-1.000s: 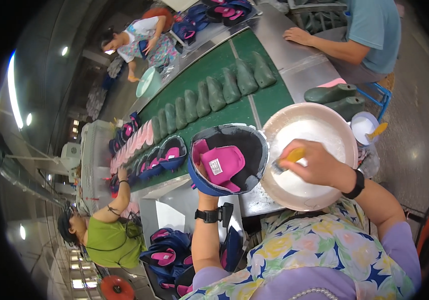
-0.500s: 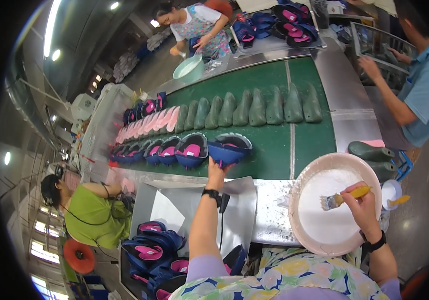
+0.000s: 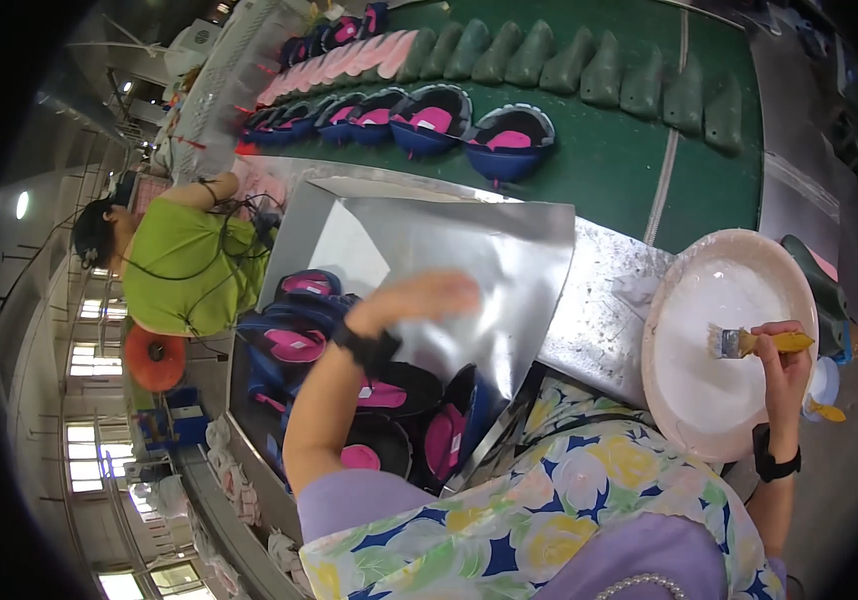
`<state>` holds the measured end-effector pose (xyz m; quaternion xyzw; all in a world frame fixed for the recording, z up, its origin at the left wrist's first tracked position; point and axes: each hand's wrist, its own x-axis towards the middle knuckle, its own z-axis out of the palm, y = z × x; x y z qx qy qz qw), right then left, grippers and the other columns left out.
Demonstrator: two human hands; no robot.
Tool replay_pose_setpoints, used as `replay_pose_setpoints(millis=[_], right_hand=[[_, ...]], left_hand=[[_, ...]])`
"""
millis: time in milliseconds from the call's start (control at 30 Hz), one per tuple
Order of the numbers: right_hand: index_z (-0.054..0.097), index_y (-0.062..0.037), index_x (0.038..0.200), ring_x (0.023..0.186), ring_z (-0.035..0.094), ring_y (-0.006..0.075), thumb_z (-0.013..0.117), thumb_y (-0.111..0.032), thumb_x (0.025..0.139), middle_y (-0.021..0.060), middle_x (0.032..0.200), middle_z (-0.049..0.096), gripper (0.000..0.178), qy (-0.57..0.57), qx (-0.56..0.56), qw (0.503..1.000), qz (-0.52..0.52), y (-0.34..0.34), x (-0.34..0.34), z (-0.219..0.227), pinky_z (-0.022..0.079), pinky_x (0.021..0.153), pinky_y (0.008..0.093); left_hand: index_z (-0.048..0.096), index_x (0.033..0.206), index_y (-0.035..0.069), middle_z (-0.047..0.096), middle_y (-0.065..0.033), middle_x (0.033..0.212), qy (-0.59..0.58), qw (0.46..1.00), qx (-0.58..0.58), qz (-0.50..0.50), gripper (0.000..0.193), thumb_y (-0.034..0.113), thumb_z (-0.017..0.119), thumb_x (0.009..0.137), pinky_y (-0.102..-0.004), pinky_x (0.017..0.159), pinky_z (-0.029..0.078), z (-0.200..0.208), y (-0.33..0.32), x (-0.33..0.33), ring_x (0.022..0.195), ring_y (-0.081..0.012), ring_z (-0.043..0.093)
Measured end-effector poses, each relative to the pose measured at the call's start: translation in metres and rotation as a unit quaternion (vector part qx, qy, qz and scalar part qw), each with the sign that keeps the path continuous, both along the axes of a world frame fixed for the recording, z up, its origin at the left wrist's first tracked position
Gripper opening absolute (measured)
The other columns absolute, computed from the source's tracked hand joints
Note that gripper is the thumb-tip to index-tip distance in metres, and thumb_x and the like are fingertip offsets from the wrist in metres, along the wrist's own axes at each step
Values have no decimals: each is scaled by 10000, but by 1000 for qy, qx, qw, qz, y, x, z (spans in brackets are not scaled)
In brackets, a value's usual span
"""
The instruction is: Applying white glue to the interior sole area of a shoe upper using a brush.
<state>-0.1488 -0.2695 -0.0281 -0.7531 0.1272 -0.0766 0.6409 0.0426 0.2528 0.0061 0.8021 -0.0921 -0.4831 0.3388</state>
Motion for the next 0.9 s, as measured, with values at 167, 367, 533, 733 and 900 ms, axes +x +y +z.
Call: replay_pose_setpoints(millis=[167,367,533,733,900], right_hand=[[600,-21,991,891,600,104,652,-45,938,53,952,640,78,12,-15,1000,14,5,0,-4,481,794,242],[585,-35,937,820,570,104,666,-46,914,24,867,599,85,-38,-31,999,-1,-7,-28,-4,466,761,249],[580,-37,931,799,560,110,670,-58,913,24,860,588,94,-43,-4,999,-26,-4,-33,3,462,758,250],[615,-30,966,825,612,101,694,-52,914,36,891,643,97,-32,-19,999,-18,-8,-23,1,489,737,248],[593,-26,1013,843,612,94,676,-62,940,30,917,626,116,-99,-19,995,19,17,-6,16,487,750,222]], left_hand=[[417,1495,65,509,-191,1441,81,986,-60,-135,838,494,755,860,-354,1095,398,11,-51,-116,1328,-288,485],[484,1459,76,492,-160,1456,219,966,-131,-49,673,325,742,889,-337,1119,353,9,-29,-110,1356,-225,440],[666,1058,2,707,-99,935,37,986,55,-151,291,194,742,852,-357,778,504,-34,-5,-120,866,-185,627],[628,972,0,696,-236,834,-225,964,143,-11,283,115,686,720,-408,696,572,62,-29,-36,753,-325,710],[556,983,-36,671,-274,827,-551,795,254,15,336,155,679,734,-537,723,525,39,-47,-9,800,-503,639]])
